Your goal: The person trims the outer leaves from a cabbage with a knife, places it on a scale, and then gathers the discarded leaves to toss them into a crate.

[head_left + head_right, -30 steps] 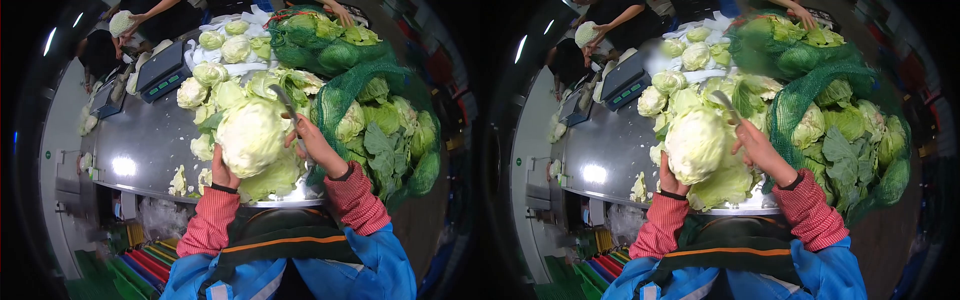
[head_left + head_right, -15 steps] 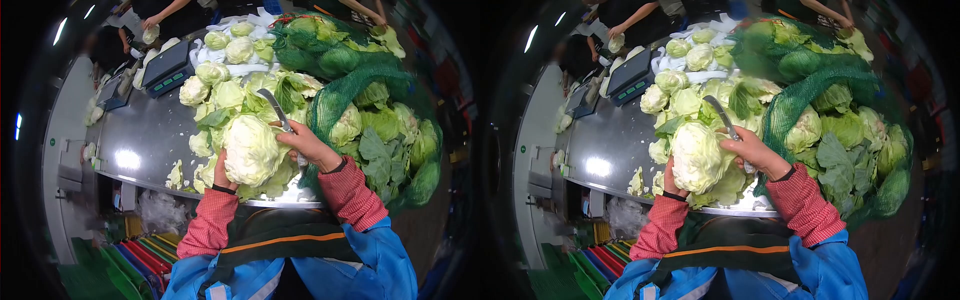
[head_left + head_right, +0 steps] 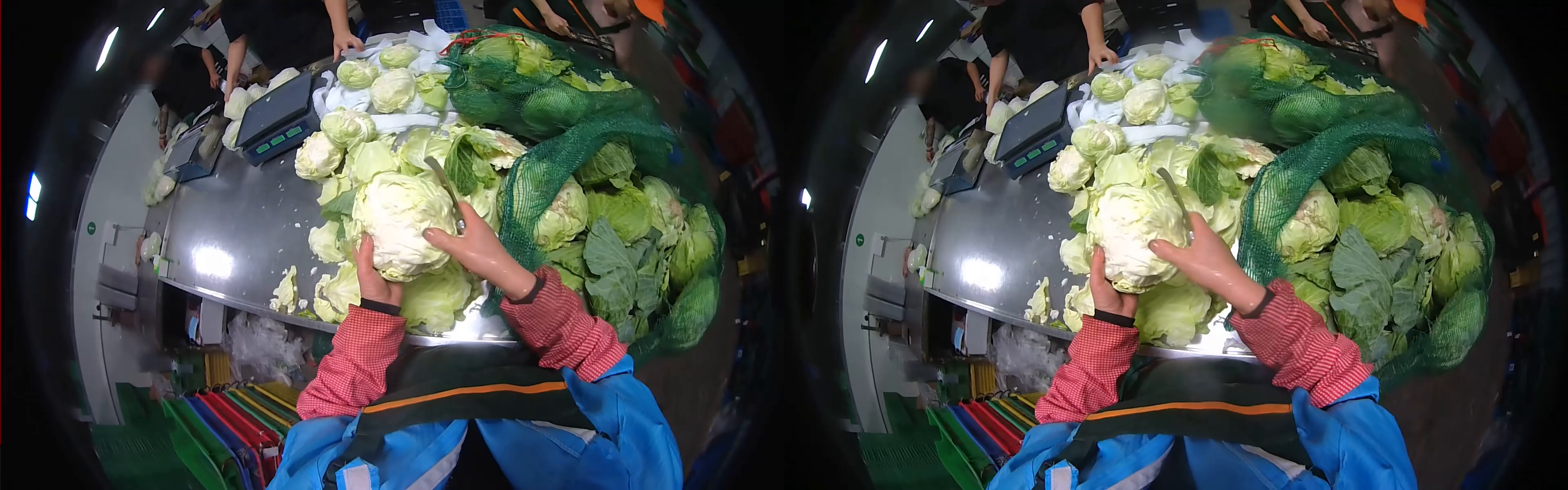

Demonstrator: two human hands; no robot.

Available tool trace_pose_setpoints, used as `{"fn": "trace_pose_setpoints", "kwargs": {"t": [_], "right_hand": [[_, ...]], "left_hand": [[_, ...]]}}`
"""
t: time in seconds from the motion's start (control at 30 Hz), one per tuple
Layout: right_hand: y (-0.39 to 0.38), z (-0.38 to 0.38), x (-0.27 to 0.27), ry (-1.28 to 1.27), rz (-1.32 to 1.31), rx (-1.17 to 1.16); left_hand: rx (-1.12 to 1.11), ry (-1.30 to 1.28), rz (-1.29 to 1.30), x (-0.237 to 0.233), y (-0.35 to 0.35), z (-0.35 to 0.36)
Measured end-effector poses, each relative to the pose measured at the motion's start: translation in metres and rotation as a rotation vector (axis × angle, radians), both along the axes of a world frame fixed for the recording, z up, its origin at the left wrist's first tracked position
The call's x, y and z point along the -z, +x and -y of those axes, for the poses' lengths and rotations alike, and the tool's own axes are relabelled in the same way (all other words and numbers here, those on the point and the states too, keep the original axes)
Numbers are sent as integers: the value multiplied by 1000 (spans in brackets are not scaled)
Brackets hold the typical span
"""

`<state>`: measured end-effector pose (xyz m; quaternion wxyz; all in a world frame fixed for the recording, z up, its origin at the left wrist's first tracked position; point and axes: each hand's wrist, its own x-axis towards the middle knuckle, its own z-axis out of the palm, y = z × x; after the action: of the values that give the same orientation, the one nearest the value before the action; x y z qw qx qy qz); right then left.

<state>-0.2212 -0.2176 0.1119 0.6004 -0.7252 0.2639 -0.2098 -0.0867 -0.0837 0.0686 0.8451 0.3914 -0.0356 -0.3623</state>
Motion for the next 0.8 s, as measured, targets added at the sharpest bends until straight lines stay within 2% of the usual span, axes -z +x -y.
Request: {"fn": "trace_pose_setpoints", "kwargs": {"t": [0.07, 0.17, 0.27, 0.3, 0.4, 0.43, 0.53, 0.57, 0.67, 0.7, 0.73, 0.8], "right_hand": [[-9, 7, 12, 122, 70, -100], [-27, 12, 30, -7, 24, -61], [-32, 35, 47, -16, -172, 50], [-30, 37, 44, -266, -252, 114], [-19, 33, 22, -525, -100, 216], [-16, 31, 0, -218, -80, 76], [-5, 20, -20, 266, -18, -153], [0, 28, 2, 384, 42, -135], [-3, 15, 25, 752, 280, -36], [-2, 5, 27, 743, 265, 3], [-1, -4, 32, 642, 195, -15], [-3, -20, 43, 440, 60, -42]], "left_hand": [[32, -7, -51, -9, -1, 2], [42, -98, -143, 3, 6, 0], [104, -193, -227, 4, 16, -3], [165, -203, -261, 0, 16, -7], [200, -97, -277, -17, 24, -14], [224, -103, -183, -14, 31, -16], [228, 130, 130, -30, 37, -21], [214, 45, 232, -34, 39, -21], [138, -10, 177, -63, 15, -35], [91, 111, 246, -49, 4, -36], [52, -21, 251, -28, -3, -26], [-120, 181, 302, -20, -10, -21]]}}
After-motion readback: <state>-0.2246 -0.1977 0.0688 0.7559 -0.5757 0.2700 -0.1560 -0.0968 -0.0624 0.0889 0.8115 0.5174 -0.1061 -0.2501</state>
